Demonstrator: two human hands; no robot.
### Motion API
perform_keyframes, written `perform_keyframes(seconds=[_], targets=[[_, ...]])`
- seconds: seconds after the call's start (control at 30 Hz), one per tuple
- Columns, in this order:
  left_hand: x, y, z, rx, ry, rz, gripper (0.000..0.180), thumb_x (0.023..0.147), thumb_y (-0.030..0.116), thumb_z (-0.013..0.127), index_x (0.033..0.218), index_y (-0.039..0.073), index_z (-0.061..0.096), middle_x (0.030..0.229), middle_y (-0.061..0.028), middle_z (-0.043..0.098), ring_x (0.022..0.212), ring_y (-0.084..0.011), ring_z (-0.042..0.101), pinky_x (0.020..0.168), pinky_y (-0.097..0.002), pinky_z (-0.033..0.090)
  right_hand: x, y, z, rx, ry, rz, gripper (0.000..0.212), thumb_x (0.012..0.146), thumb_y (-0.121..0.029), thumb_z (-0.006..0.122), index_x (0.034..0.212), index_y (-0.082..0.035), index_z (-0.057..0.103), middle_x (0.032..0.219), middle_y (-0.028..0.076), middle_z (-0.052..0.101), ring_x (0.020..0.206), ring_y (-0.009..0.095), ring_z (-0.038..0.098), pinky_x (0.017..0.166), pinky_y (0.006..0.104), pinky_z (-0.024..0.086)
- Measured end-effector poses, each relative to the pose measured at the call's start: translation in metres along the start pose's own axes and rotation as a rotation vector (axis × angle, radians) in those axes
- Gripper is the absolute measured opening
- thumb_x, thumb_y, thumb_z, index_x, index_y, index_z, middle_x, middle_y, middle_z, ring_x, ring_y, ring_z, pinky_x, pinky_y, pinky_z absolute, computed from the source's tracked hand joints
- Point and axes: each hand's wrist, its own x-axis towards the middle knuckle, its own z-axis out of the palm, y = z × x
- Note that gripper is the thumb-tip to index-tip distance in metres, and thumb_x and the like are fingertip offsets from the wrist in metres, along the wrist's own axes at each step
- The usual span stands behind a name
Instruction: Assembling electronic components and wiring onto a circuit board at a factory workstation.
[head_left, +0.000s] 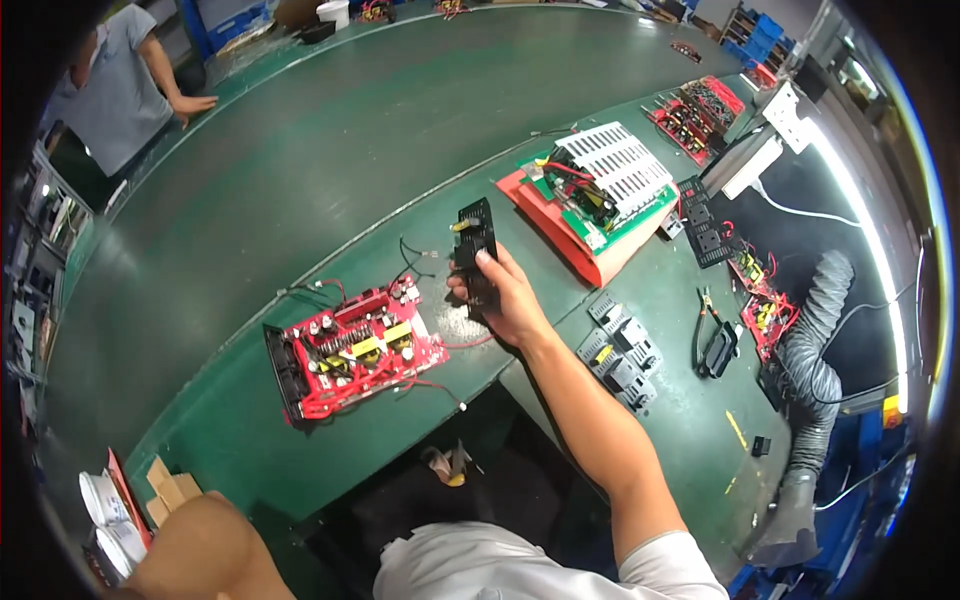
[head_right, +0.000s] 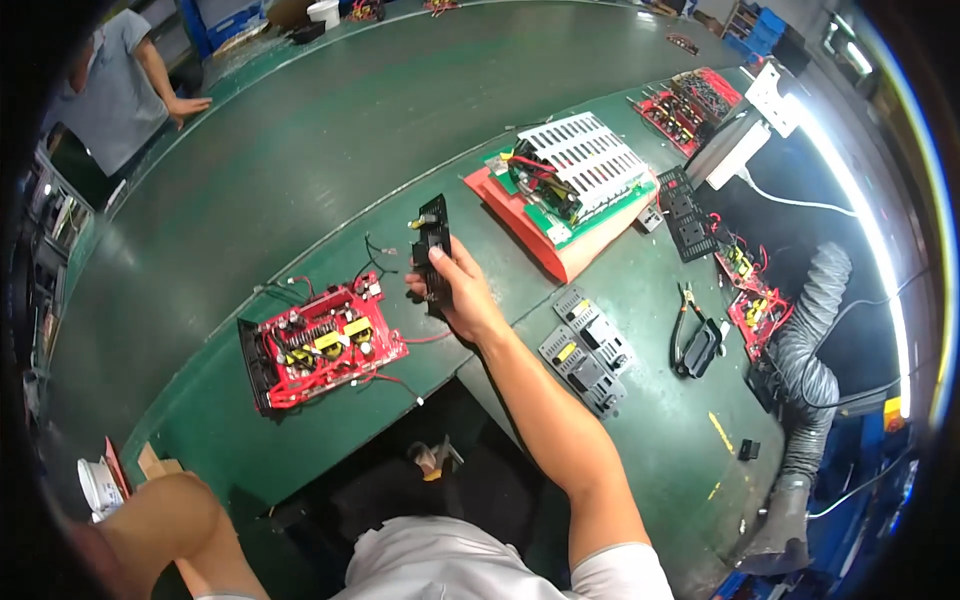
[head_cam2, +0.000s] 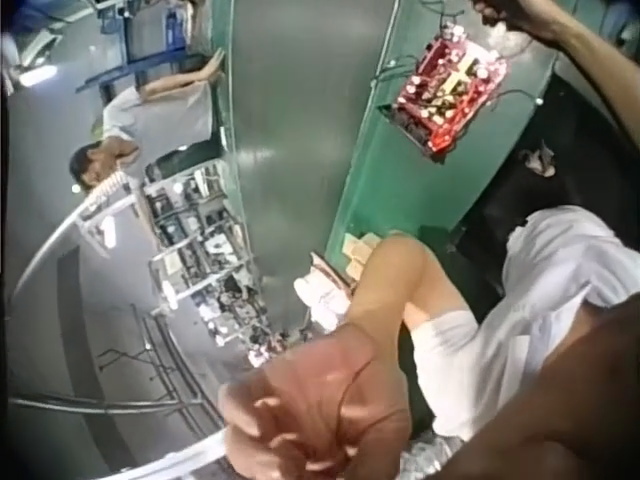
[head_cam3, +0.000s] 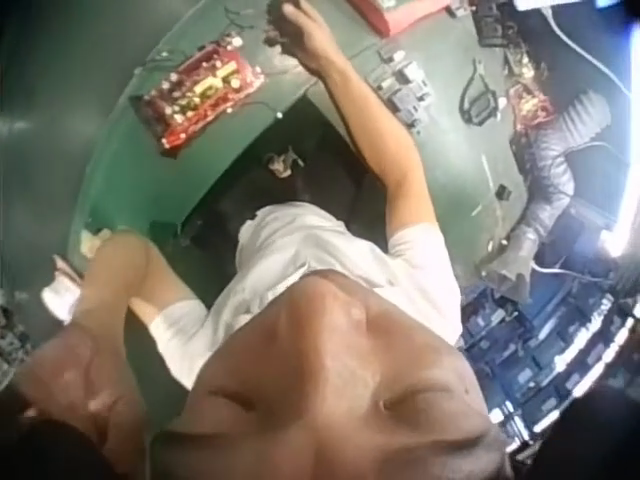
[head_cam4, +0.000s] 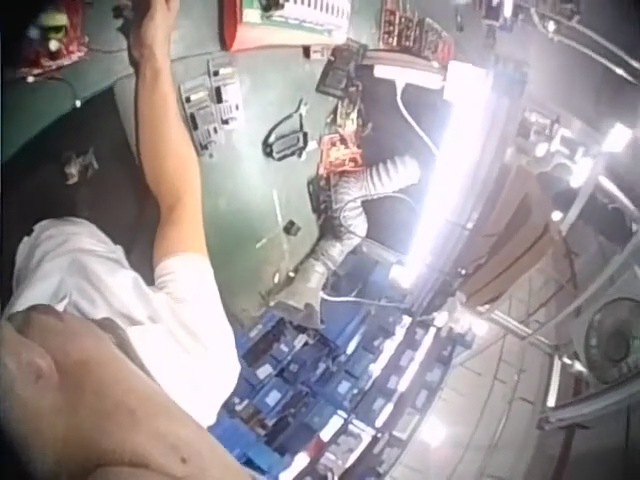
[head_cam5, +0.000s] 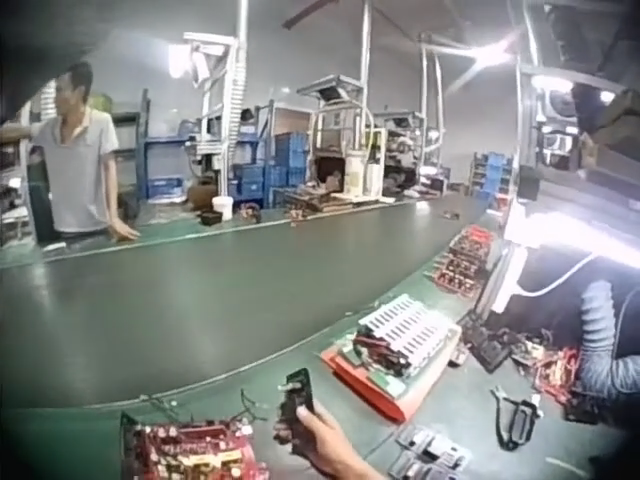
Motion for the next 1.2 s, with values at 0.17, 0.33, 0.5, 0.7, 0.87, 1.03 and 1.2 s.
perform_keyframes(seconds=[0.17, 0.33, 0.5, 0.7, 0.87, 1.03, 1.2], targets=[[-0.014, 0.008, -0.017, 0.119, 0.011, -0.037, 0.029, 0.088, 0.012, 0.064, 0.111, -0.005, 0.063, 0.105, -0.0117, 0.067, 0.098, -0.0221, 0.064, 0.088, -0.0337, 0.05, 0.001, -0.002, 0.009, -0.024, -0.012, 0.025, 0.037, 0.101, -0.023, 0.055, 0.132, -0.004, 0.047, 0.109, 0.014, 0.061, 0.092, 0.021, 0.064, 0.077, 0.0314, 0.055], [-0.033, 0.014, -0.008, 0.275, 0.016, -0.114, 0.028, 0.087, 0.011, 0.065, 0.11, -0.006, 0.064, 0.105, -0.012, 0.067, 0.097, -0.0221, 0.064, 0.087, -0.0339, 0.05, 0.005, 0.0, -0.007, 0.002, -0.008, 0.012, 0.039, 0.1, -0.023, 0.056, 0.133, -0.004, 0.047, 0.108, 0.014, 0.061, 0.09, 0.022, 0.064, 0.077, 0.0317, 0.055], [-0.027, -0.045, -0.005, 0.601, -0.322, -0.161, 0.03, 0.085, 0.014, 0.07, 0.113, 0.003, 0.067, 0.113, -0.0136, 0.067, 0.1, -0.027, 0.066, 0.092, -0.0364, 0.05, 0.001, -0.002, 0.002, -0.026, -0.048, -0.015, 0.037, 0.101, -0.021, 0.054, 0.133, -0.004, 0.048, 0.108, 0.013, 0.062, 0.09, 0.021, 0.065, 0.078, 0.0303, 0.055], [-0.032, -0.154, 0.022, 0.756, -0.748, -0.452, 0.031, 0.086, 0.017, 0.068, 0.115, 0.006, 0.069, 0.113, -0.0155, 0.068, 0.104, -0.0341, 0.065, 0.091, -0.0408, 0.05, 0.002, -0.003, 0.0, -0.045, -0.029, -0.015, 0.034, 0.101, -0.022, 0.055, 0.13, -0.004, 0.049, 0.107, 0.012, 0.062, 0.091, 0.02, 0.066, 0.078, 0.0305, 0.055], [-0.042, -0.168, 0.012, 0.554, -0.59, -0.468, 0.026, 0.084, 0.018, 0.071, 0.108, 0.006, 0.073, 0.094, -0.0129, 0.068, 0.087, -0.0254, 0.065, 0.08, -0.0372, 0.051, -0.003, -0.002, 0.004, -0.061, 0.025, 0.008, 0.036, 0.101, -0.02, 0.054, 0.133, -0.004, 0.048, 0.107, 0.01, 0.062, 0.09, 0.019, 0.066, 0.078, 0.0292, 0.055], [-0.036, -0.165, -0.003, 0.418, -0.505, -0.54, 0.021, 0.086, 0.015, 0.07, 0.102, 0.003, 0.074, 0.094, -0.0075, 0.068, 0.086, -0.0178, 0.062, 0.081, -0.032, 0.05, -0.001, -0.008, 0.006, -0.083, 0.007, 0.006, 0.035, 0.102, -0.021, 0.054, 0.131, -0.003, 0.049, 0.107, 0.011, 0.062, 0.09, 0.018, 0.065, 0.079, 0.0283, 0.055], [-0.047, -0.172, -0.004, 0.365, -0.44, -0.42, 0.022, 0.083, 0.018, 0.074, 0.103, 0.007, 0.077, 0.094, -0.0066, 0.07, 0.09, -0.0195, 0.063, 0.085, -0.033, 0.048, 0.001, -0.008, 0.007, -0.085, 0.03, 0.019, 0.034, 0.101, -0.02, 0.054, 0.131, -0.002, 0.049, 0.107, 0.013, 0.062, 0.092, 0.019, 0.066, 0.08, 0.0289, 0.056]])
